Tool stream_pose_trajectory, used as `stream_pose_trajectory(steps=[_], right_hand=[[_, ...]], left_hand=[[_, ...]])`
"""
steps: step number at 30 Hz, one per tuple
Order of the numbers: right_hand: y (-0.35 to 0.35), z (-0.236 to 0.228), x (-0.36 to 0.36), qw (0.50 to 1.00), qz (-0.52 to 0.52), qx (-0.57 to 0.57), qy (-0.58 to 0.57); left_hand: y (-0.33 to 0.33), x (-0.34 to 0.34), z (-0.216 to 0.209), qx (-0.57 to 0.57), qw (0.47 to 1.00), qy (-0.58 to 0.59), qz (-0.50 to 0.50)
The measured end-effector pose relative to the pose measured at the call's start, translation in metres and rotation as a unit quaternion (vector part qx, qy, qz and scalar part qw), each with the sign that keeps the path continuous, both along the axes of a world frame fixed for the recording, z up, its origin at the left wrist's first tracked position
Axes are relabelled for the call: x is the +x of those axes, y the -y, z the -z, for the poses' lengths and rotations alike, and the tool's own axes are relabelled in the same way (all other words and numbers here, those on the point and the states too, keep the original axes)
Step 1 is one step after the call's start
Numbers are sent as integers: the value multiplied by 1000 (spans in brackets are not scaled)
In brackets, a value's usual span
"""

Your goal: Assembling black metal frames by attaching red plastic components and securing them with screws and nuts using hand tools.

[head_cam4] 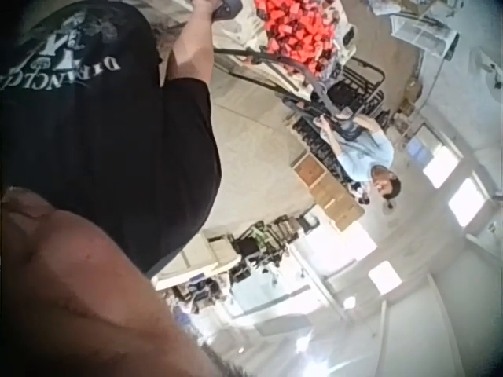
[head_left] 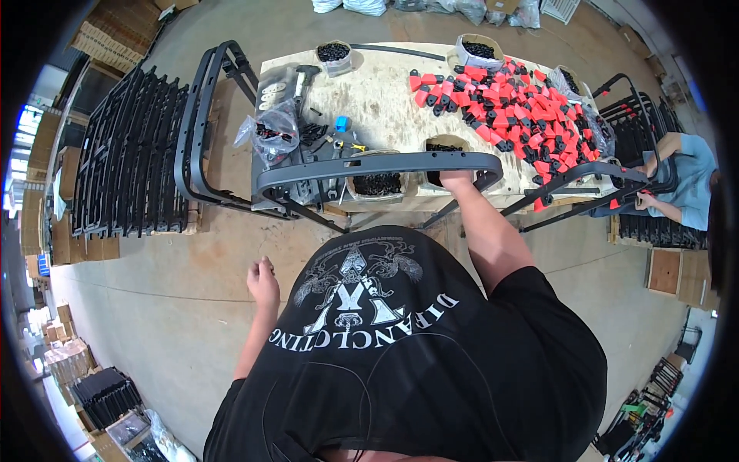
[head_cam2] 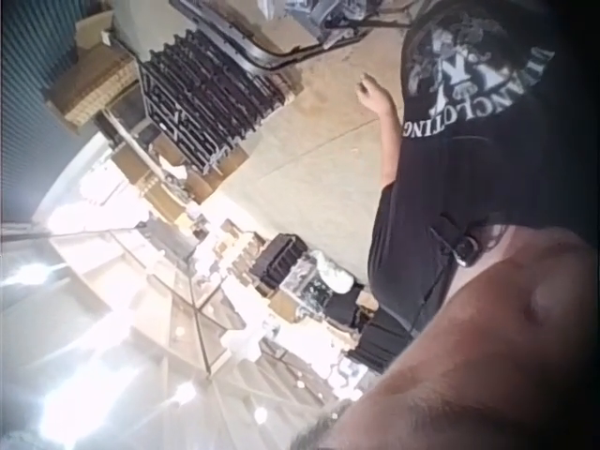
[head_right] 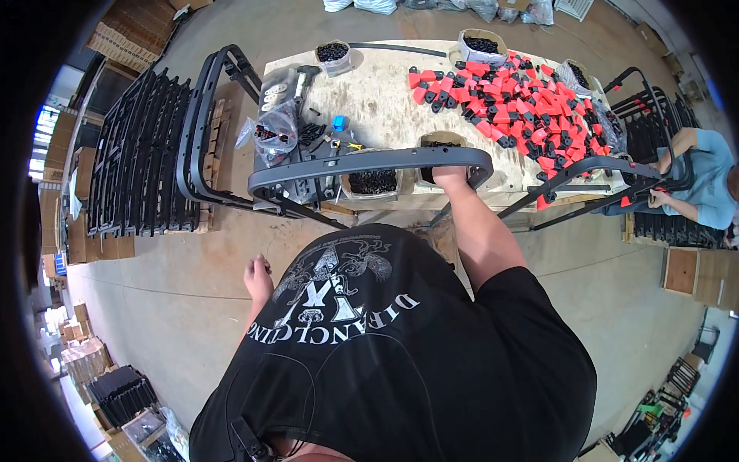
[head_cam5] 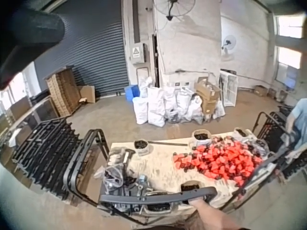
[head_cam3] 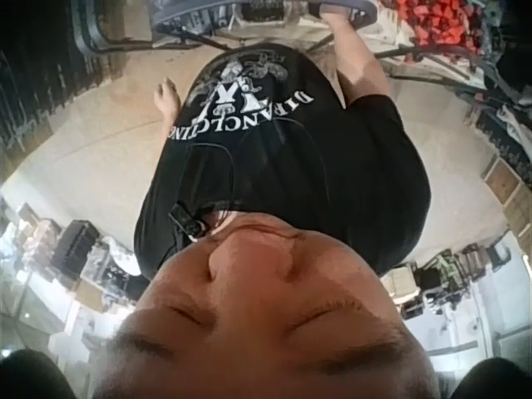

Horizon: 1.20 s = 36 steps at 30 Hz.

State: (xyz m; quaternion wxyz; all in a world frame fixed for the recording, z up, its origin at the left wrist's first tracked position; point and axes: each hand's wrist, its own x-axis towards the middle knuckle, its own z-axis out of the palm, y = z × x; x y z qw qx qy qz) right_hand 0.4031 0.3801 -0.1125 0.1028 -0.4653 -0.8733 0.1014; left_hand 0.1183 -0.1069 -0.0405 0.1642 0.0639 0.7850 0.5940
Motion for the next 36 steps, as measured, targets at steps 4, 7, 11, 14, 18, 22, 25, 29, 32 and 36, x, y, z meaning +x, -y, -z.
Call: stream_pose_trajectory(steps=[4,7,11,14,18,22,25,29,32,36], right_hand=[[-7,43,34,980,87,-150,-101],[18,-44,-7,735,267,-488,-387],[25,-51,2,686,285,-502,-443],[32,-55,6,640,235,-512,-523],[57,-103,5,466,256,-611,-586],[74,-101,35,378,210,-704,-564],[94,-105,52,415,245,-695,-534],[113,-89,97,439,200,-709,-515],[131,-87,133,476,218,-698,-488],[158,-77,184,517,307,-654,-460]], left_hand=[[-30,-1,3,-99,985,47,133],[-49,12,3,-111,970,34,215],[-95,6,-4,-132,944,37,299],[-117,-1,9,-67,938,12,339],[-148,9,-19,-59,922,105,368],[-199,22,-23,-88,897,30,431],[-257,38,-41,-133,851,-53,506],[-332,59,-19,-280,713,-258,589],[-363,58,42,-357,664,-193,629],[-380,66,85,-364,649,-239,624]])
